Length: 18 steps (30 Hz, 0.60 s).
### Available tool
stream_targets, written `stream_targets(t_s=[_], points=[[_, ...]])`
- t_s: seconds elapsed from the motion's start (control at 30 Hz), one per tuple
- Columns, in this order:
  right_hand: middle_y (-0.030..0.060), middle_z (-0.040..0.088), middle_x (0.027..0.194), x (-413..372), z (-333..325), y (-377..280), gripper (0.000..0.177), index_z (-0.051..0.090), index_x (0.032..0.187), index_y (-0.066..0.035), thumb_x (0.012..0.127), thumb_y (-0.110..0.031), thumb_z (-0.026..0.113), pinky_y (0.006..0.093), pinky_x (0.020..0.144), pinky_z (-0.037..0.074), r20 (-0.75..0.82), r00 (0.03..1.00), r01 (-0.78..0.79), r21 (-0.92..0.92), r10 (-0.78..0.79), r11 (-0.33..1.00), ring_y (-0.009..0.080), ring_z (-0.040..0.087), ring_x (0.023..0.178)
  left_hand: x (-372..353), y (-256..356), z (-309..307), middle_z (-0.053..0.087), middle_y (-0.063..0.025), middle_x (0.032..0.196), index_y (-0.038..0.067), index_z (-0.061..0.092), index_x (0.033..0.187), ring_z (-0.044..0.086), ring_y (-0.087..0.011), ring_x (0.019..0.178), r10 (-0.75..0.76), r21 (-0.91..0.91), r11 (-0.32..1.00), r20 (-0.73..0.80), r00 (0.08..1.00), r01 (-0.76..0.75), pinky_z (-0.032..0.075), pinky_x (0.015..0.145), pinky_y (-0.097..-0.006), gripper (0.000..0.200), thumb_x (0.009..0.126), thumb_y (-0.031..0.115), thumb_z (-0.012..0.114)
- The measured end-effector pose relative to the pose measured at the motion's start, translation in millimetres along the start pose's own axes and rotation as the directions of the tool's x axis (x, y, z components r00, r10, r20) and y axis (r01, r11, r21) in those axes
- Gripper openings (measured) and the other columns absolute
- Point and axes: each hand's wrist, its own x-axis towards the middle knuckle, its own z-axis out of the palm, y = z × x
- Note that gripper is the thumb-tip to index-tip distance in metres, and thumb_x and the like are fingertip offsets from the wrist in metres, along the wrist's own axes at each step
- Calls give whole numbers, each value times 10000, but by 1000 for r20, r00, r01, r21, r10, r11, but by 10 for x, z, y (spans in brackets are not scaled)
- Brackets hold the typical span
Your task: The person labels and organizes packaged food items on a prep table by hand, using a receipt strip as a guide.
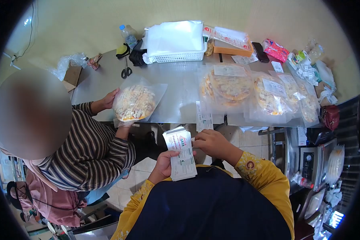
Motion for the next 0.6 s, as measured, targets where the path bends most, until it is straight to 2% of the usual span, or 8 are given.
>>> stream_targets(t_s=[0.07, 0.17, 0.27, 0.37, 0.4, 0.47, 0.57, 0.6], points=[[45, 591, 847, 1, -22, -40, 104, 603, 792, -102, 689, -85, 610, 321, 693, 479, -28, 1000, 2, -12, -2, 1000, 215, 574, 786, 2, -14, 5, 508, -181, 1192, -5, 355, 1292, 472, -336, 1160, 31, 12, 999, -21, 999, -30, 392, 949, -501, 611, 714, 83, 532], [52, 594, 841, -2, 8, -82, 111, 610, 785, -100, 682, -60, 625, 326, 707, 478, -82, 994, -67, 61, 72, 996, 232, 575, 802, 0, -5, -62, 458, -238, 1244, -15, 318, 1310, 458, -356, 1170, 26, -17, 1000, 49, 998, -26, 359, 988, -481, 598, 753, 85, 510], [53, 588, 824, 11, -3, -121, 119, 628, 806, -97, 702, -42, 645, 300, 691, 477, -234, 942, -184, 245, 242, 952, 208, 585, 790, -16, -8, -26, 458, -225, 1251, 10, 317, 1314, 457, -343, 1172, 108, 82, 991, 32, 994, -110, 362, 985, -475, 521, 838, 151, 474], [39, 601, 792, 107, -110, -255, 107, 635, 838, -60, 735, -54, 664, 259, 629, 468, 26, 770, -525, 596, 638, 608, 144, 583, 705, 5, -26, 77, 459, -216, 1254, 44, 333, 1306, 449, -331, 1182, 253, 116, 962, -38, 967, -247, 361, 984, -466, 447, 928, 275, 391], [43, 600, 766, 131, -58, -272, 101, 633, 830, -46, 738, -72, 664, 258, 607, 463, 74, 767, -514, 665, 637, 541, 130, 577, 680, 25, -35, 78, 474, -194, 1235, 69, 351, 1290, 473, -315, 1153, 299, 147, 947, -71, 952, -287, 381, 966, -455, 489, 945, 412, 307], [50, 600, 714, 184, 84, -320, 117, 630, 814, -20, 743, -107, 665, 256, 561, 453, 167, 765, -487, 782, 622, 389, 104, 565, 630, 80, -51, 17, 478, -166, 1228, 69, 357, 1286, 476, -291, 1137, 368, 186, 918, -74, 927, -350, 376, 965, -429, 527, 938, 457, 278], [40, 609, 684, 310, 169, -464, 129, 638, 824, -11, 739, -103, 673, 250, 561, 461, 414, 683, -585, 803, 601, 112, 96, 561, 605, 103, -70, -13, 479, -140, 1213, 67, 363, 1279, 481, -269, 1116, 427, 241, 882, -50, 903, -404, 375, 961, -410, 549, 933, 481, 262], [50, 618, 673, 356, 125, -521, 111, 646, 812, -10, 740, -91, 670, 249, 579, 474, 436, 660, -611, 786, 612, 99, 102, 570, 603, 104, -71, -18, 478, -134, 1207, 66, 364, 1277, 483, -264, 1110, 441, 259, 871, -40, 897, -417, 375, 960, -407, 550, 932, 482, 262]])
